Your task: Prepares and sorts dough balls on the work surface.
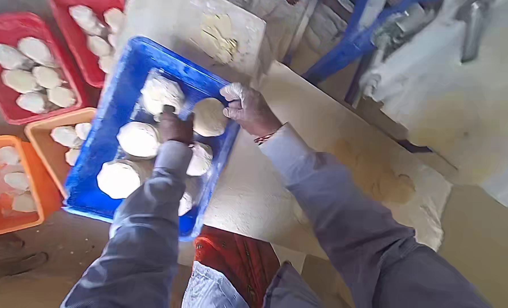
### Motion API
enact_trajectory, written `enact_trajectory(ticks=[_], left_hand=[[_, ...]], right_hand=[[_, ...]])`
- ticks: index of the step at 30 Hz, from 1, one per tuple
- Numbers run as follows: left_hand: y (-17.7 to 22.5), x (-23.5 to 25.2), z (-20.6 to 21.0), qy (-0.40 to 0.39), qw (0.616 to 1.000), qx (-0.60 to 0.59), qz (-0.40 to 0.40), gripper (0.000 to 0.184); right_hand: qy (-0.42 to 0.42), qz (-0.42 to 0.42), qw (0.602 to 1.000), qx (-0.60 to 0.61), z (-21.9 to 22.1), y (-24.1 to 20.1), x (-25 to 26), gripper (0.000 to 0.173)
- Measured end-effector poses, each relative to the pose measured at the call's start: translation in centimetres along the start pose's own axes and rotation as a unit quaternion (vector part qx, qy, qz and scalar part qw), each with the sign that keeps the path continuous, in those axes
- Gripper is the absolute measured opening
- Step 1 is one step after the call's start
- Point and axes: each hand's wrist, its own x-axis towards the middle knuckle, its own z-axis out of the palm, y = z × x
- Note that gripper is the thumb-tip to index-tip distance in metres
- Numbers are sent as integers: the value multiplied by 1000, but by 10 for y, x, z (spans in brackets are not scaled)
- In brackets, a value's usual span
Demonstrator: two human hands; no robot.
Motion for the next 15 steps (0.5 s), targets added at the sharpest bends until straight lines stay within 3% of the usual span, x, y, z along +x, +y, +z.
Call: enact_trajectory(ticks=[3,7,10,13,15], left_hand=[[-18,-63,-16,-2,995,-76,71,56],[-28,-187,6,-17,979,-174,108,39],[-15,-278,55,-129,958,-251,47,29],[6,-343,113,-254,924,-277,-73,27],[18,-364,150,-285,898,-302,-145,28]], right_hand=[[-5,-78,997,27,-86,8,-106,27],[-1,37,997,-75,-154,62,-234,27],[-31,91,994,-56,-139,103,-284,28],[-72,70,988,-118,-103,126,-289,48],[-107,53,974,-191,-84,136,-276,60]])
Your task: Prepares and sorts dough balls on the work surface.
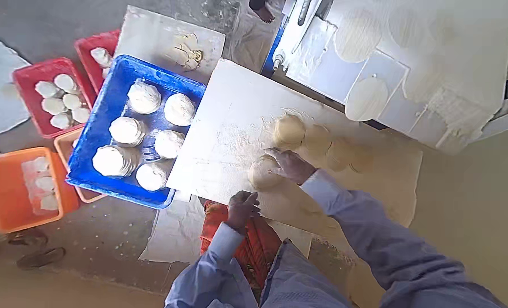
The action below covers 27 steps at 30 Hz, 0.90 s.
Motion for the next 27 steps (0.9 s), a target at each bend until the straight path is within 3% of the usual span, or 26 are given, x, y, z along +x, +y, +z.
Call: enact_trajectory(ticks=[2,5,10,13,16,18,21,24,27], left_hand=[[-8,10,28,19,999,-29,-39,31],[-14,26,46,71,996,-14,-43,35],[-19,27,55,120,993,0,-22,31],[-24,27,56,131,991,6,-6,30],[-29,19,47,151,988,33,11,27],[-37,15,32,194,978,45,66,24],[-48,18,4,247,941,-7,232,25],[-40,21,-17,218,907,-84,350,30],[-16,23,-32,71,916,-193,344,47]], right_hand=[[-32,-15,997,-70,11,2,16,65],[-39,-26,992,-113,16,-2,21,56],[-116,-16,987,-106,6,1,32,50],[-185,14,976,-115,-1,-5,36,57],[-171,9,975,-140,1,-3,28,63],[-125,-10,981,-149,6,1,14,66],[-63,-40,987,-144,9,-12,-14,50],[-54,-57,987,-142,0,-48,-43,44],[10,-97,993,-73,-8,-81,-59,43]])
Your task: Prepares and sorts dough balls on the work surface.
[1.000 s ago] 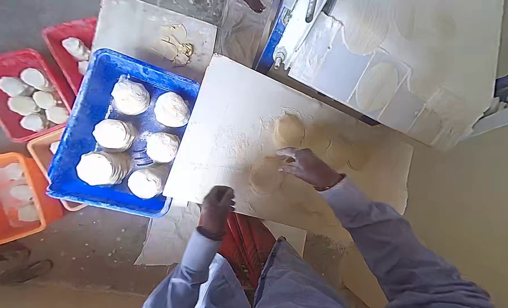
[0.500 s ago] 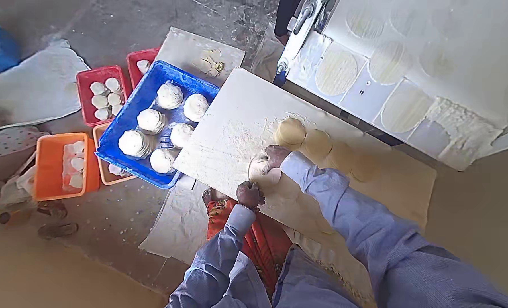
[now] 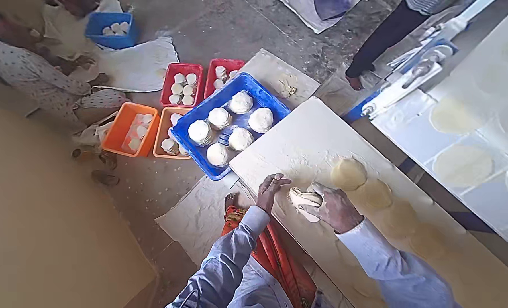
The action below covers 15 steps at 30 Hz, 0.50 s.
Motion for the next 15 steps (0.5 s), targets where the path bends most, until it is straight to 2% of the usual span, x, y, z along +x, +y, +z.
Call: enact_trajectory(ticks=[2,4,6,7,10,12,15], left_hand=[[14,7,1,-62,988,-112,-83,77],[28,8,3,-40,955,-245,-160,93],[43,9,-2,-5,923,-332,-193,85],[49,11,-9,-9,921,-341,-187,75],[65,26,-36,5,967,-220,-131,31],[81,41,-58,34,987,-113,-108,32],[113,77,-94,65,991,9,-116,37]], right_hand=[[68,-35,994,72,-3,-13,4,44],[119,-41,984,128,-2,-18,18,47],[123,-16,979,165,-3,-21,42,50],[110,0,977,182,-2,-22,55,51],[48,26,962,267,7,-28,97,44],[-9,37,934,356,14,-42,127,38],[-49,43,901,430,22,-72,185,37]])
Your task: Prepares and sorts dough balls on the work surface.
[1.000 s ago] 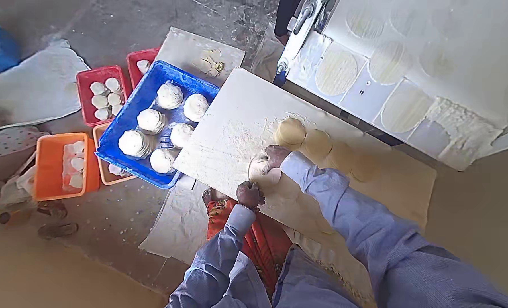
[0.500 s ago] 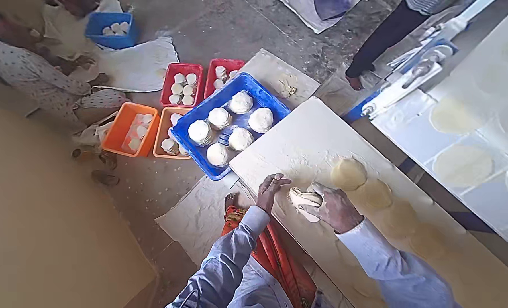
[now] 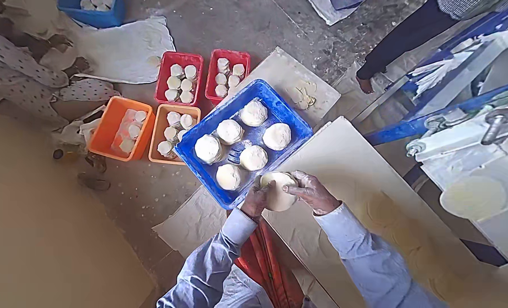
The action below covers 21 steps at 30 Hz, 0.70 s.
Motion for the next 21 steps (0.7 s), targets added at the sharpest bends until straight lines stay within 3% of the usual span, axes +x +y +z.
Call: enact_trajectory(ticks=[6,12,17,19,21], left_hand=[[65,141,-51,86,986,137,-39,46],[91,297,-67,78,980,184,25,48],[96,366,-68,90,934,341,60,42],[96,368,-73,109,902,414,63,42],[100,351,-73,114,864,486,69,48]], right_hand=[[58,62,994,63,18,-28,159,47],[207,-14,976,71,9,-23,302,36],[277,1,961,-18,-1,-11,366,46],[251,40,961,-112,3,-20,365,52],[276,-1,941,-196,16,-24,344,52]])
